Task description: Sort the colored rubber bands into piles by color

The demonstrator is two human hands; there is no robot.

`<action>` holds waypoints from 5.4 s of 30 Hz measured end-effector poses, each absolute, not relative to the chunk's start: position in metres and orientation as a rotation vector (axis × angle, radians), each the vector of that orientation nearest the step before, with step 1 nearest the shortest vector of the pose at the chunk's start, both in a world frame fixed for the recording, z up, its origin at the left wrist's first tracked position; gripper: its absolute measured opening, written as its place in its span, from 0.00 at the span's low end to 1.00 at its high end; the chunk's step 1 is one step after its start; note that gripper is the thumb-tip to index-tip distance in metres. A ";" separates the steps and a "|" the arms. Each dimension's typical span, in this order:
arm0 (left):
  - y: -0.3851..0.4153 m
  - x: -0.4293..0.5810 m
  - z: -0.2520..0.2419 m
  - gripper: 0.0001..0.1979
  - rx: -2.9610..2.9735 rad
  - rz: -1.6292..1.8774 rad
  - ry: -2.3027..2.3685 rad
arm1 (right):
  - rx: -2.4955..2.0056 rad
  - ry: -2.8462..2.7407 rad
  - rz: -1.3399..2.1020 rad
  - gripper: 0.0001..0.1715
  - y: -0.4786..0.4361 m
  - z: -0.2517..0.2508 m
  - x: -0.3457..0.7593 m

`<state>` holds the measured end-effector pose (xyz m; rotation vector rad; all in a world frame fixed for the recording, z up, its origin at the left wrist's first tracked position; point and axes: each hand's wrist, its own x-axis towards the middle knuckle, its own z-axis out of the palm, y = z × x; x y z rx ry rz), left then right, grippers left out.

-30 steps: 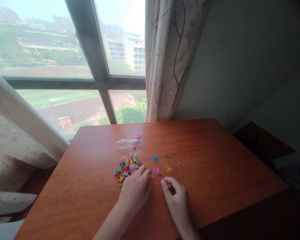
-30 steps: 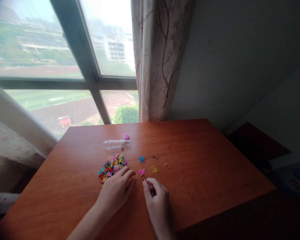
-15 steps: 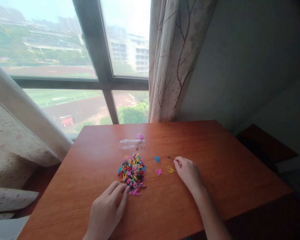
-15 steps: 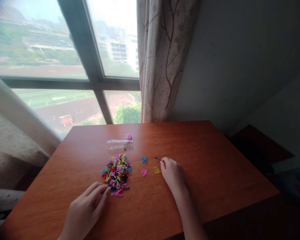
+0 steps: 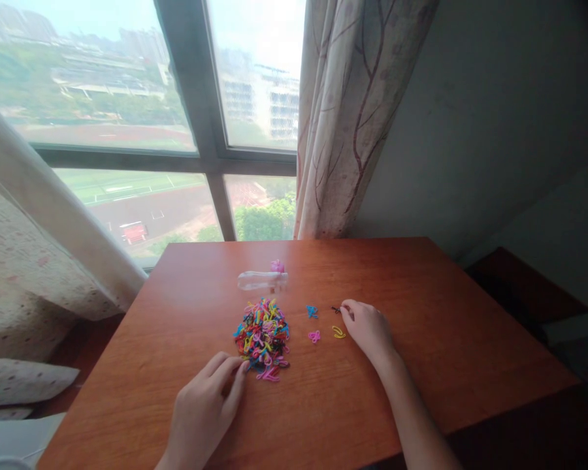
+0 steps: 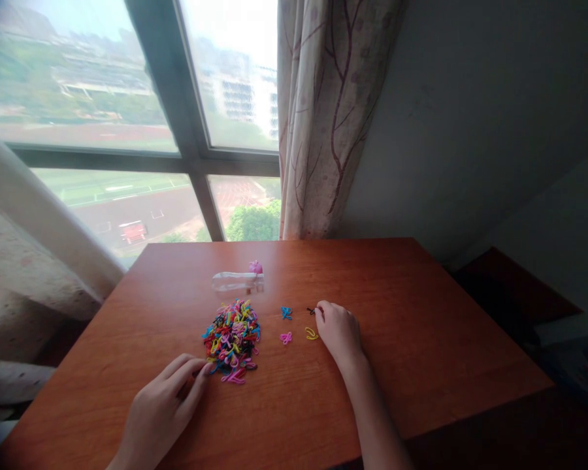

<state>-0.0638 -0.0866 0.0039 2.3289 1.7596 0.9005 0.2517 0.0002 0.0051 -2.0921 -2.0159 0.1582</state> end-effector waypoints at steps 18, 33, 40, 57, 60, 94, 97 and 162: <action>-0.098 -0.056 -0.007 0.08 2.403 0.810 1.534 | -1.554 -2.031 0.523 0.09 -0.096 -0.007 0.156; -0.095 -0.055 -0.012 0.10 2.371 0.767 1.481 | -1.481 -2.093 0.519 0.08 -0.096 -0.011 0.137; -0.093 -0.054 -0.009 0.09 2.342 0.817 1.479 | -1.416 -1.949 0.660 0.07 -0.097 -0.008 0.143; -0.094 -0.056 -0.009 0.10 2.313 0.840 1.465 | -1.675 -1.617 0.417 0.16 -0.068 -0.028 0.184; -0.094 -0.056 -0.009 0.10 2.321 0.844 1.466 | -1.703 -1.627 0.406 0.15 -0.068 -0.027 0.182; -0.092 -0.056 -0.016 0.08 2.359 0.684 1.476 | -1.495 -2.019 0.452 0.09 -0.095 -0.015 0.134; -0.093 -0.056 -0.017 0.09 2.356 0.670 1.477 | -1.490 -2.022 0.453 0.08 -0.094 -0.014 0.132; -0.093 -0.045 0.003 0.09 2.440 0.901 1.520 | -1.496 -1.958 0.391 0.10 -0.097 -0.019 0.163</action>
